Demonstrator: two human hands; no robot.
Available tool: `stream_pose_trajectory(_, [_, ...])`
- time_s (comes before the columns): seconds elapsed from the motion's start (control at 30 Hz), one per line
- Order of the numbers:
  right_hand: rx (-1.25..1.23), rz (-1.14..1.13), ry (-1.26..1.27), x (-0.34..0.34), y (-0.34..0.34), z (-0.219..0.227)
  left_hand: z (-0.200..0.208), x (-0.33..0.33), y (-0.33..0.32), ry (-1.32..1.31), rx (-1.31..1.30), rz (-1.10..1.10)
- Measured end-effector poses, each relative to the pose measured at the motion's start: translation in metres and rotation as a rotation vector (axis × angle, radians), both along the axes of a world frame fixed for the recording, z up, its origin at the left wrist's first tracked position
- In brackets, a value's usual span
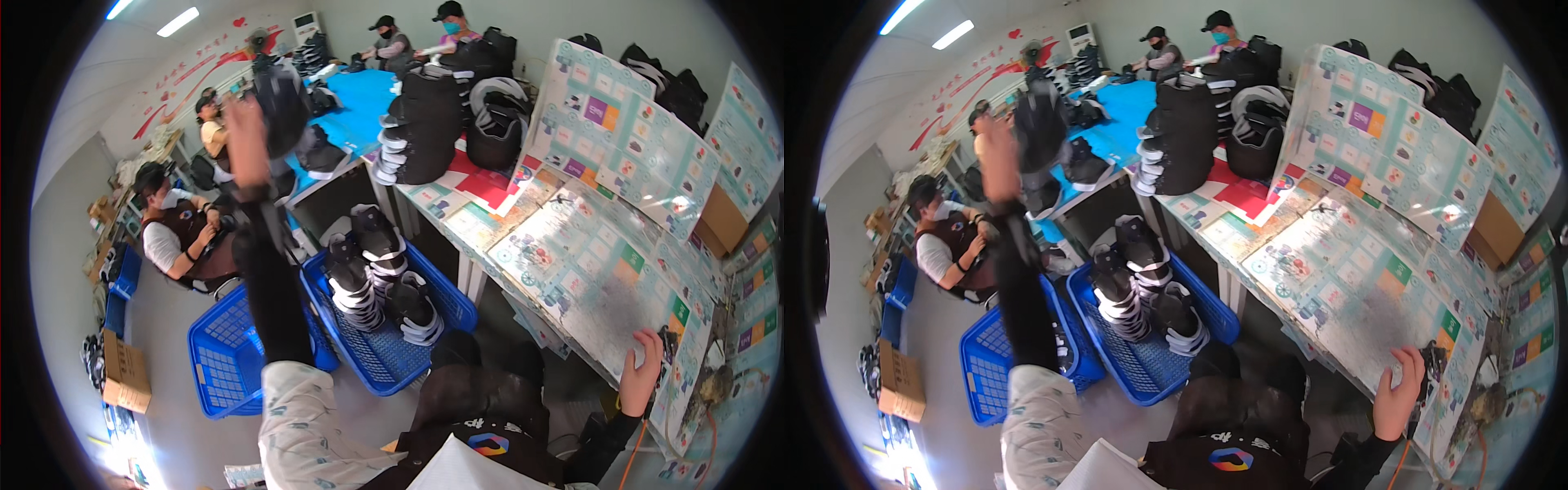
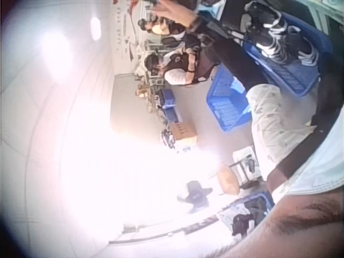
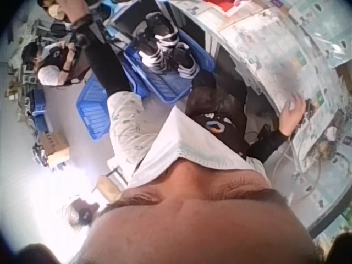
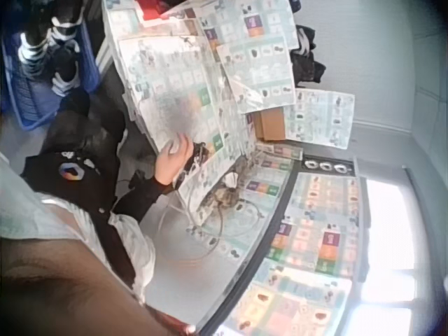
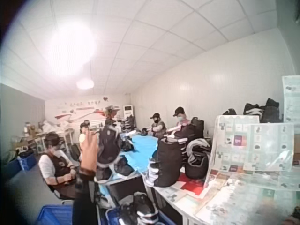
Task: Apply adhesive and assemble components of shoes at a manufacturing workstation.
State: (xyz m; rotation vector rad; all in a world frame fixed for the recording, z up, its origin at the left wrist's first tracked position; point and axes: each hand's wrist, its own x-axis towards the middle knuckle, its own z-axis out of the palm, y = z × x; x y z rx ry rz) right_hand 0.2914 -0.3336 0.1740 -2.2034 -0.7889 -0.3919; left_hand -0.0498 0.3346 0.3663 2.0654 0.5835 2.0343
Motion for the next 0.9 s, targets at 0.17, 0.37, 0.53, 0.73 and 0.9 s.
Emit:
stream_pose_trajectory(0.17, [0.065,-0.059,0.044,-0.020,-0.010,-0.002,0.184,0.098,-0.024,0.058,0.360,-0.206])
stream_pose_trajectory(0.37, [0.036,-0.119,0.082,-0.025,-0.025,0.003,0.054,0.278,-0.009,0.747,0.273,0.259])
stream_pose_trajectory(0.53, [0.052,-0.192,0.083,-0.034,-0.035,0.006,-0.006,0.358,0.010,0.923,0.122,0.511])
stream_pose_trajectory(0.73, [0.098,-0.256,0.164,-0.040,-0.047,-0.005,-0.023,0.384,0.052,0.910,-0.010,0.550])
stream_pose_trajectory(0.9, [0.081,-0.266,0.154,-0.029,-0.051,-0.007,0.006,0.356,0.069,0.745,0.208,0.303])
